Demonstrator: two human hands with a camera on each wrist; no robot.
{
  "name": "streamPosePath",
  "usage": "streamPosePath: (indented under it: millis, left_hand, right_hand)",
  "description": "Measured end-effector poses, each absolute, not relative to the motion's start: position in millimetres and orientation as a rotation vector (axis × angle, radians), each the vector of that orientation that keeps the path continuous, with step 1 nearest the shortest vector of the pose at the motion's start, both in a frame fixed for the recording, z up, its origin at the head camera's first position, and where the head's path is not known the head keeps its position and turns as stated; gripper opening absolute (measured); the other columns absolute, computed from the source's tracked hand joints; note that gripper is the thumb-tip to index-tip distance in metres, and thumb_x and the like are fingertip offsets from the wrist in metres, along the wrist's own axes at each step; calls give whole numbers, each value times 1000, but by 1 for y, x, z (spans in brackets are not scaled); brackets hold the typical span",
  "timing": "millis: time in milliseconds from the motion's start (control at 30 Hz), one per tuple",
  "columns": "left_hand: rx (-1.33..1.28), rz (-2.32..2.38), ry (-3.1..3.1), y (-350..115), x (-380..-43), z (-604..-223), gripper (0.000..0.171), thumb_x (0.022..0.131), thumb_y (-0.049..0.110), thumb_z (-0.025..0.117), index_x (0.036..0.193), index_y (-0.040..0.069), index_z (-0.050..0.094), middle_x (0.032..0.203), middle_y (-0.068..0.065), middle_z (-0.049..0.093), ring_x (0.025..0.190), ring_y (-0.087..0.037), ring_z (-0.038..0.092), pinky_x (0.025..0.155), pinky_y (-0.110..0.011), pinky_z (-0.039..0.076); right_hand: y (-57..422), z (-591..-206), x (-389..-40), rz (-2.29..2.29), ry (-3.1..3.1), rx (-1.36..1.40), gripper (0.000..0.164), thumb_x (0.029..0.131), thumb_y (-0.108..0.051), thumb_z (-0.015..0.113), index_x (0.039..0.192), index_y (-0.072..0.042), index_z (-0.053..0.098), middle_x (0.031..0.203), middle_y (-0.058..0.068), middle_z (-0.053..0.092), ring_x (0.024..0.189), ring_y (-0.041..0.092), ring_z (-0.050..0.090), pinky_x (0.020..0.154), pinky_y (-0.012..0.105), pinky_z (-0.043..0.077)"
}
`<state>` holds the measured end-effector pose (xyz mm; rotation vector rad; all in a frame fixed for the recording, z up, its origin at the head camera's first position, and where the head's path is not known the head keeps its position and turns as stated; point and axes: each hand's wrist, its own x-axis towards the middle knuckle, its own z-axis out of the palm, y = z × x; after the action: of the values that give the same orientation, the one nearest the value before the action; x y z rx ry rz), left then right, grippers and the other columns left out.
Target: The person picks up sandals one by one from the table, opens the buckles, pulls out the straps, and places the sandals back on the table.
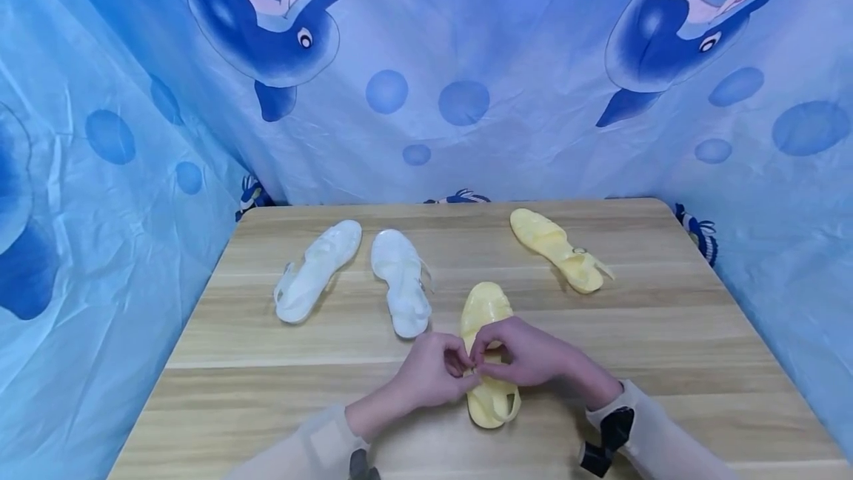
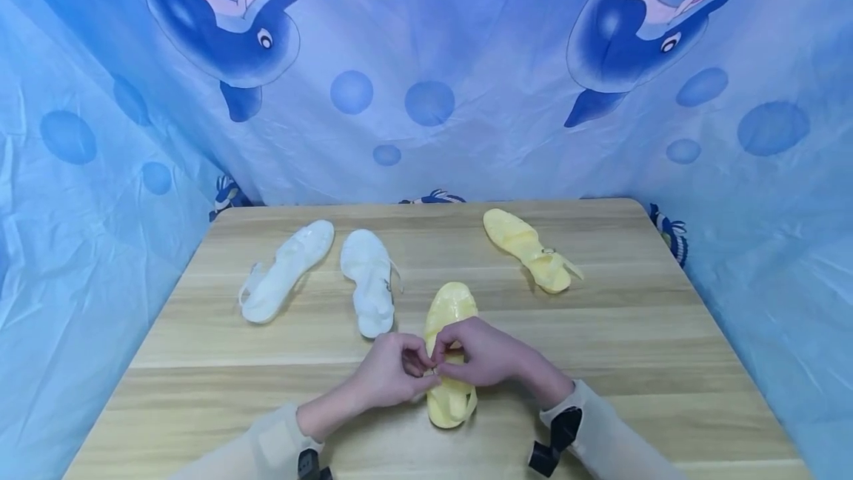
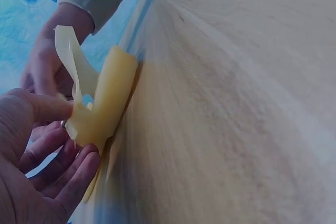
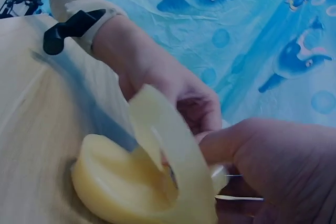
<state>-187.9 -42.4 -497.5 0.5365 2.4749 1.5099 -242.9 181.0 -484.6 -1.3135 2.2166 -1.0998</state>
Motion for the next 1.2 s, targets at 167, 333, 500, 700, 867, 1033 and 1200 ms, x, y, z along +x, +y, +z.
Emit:
streamPosePath:
  millis: [167, 333, 500, 700, 867, 1033, 1200]
  left_hand:
    - [520, 1526, 2452, -44, -186, -495, 16, 79, 5, 89, 78, 8, 74, 80, -4, 77, 66, 3, 67, 66, -19, 63]
    - [498, 1534, 2432, -43, -184, -493, 16, 78, 2, 89, 79, 5, 74, 82, -5, 77, 67, 1, 67, 66, -17, 62]
    - [500, 1532, 2444, -42, -186, -492, 17, 79, 4, 90, 79, 6, 73, 80, -5, 77, 68, 0, 68, 65, -17, 62]
    - [485, 1522, 2437, -43, -185, -493, 18, 79, 6, 91, 79, 6, 73, 79, -4, 76, 67, -1, 68, 65, -18, 62]
    - [476, 1518, 2435, -43, -184, -494, 17, 79, 7, 91, 78, 6, 73, 78, -4, 76, 66, 0, 67, 65, -18, 62]
    - [489, 1558, 2421, -44, -184, -496, 16, 79, 5, 90, 78, 5, 74, 79, -5, 76, 67, -1, 68, 65, -18, 63]
    - [519, 1535, 2449, -46, -182, -492, 18, 80, 9, 90, 87, 5, 75, 82, -8, 77, 69, -3, 69, 67, -20, 63]
  right_hand:
    - [177, -483, -240, -1098, 2251, -1248, 6, 96, -20, 80, 93, -21, 75, 92, -15, 73, 86, 5, 68, 82, 26, 60]
    - [181, -485, -240, -1069, 2235, -1258, 5, 99, -19, 77, 96, -16, 75, 95, -13, 73, 89, 2, 66, 84, 25, 60]
    - [186, -482, -242, -1040, 2198, -1308, 6, 103, -18, 71, 99, -13, 70, 98, -9, 72, 89, -1, 61, 79, 24, 59]
    - [189, -482, -243, -997, 2144, -1338, 6, 103, -12, 67, 100, -17, 67, 100, -9, 68, 89, -2, 57, 80, 21, 56]
    - [192, -482, -246, -986, 2087, -1381, 8, 103, -8, 64, 102, -16, 65, 105, -4, 68, 92, 0, 56, 83, 22, 56]
    - [198, -482, -249, -1019, 2034, -1338, 11, 104, -9, 62, 98, -18, 61, 115, -4, 71, 102, 4, 61, 92, 26, 57]
    - [194, -478, -246, -1082, 2041, -1210, 7, 108, -16, 59, 105, -18, 65, 117, -3, 73, 110, 7, 65, 97, 28, 58]
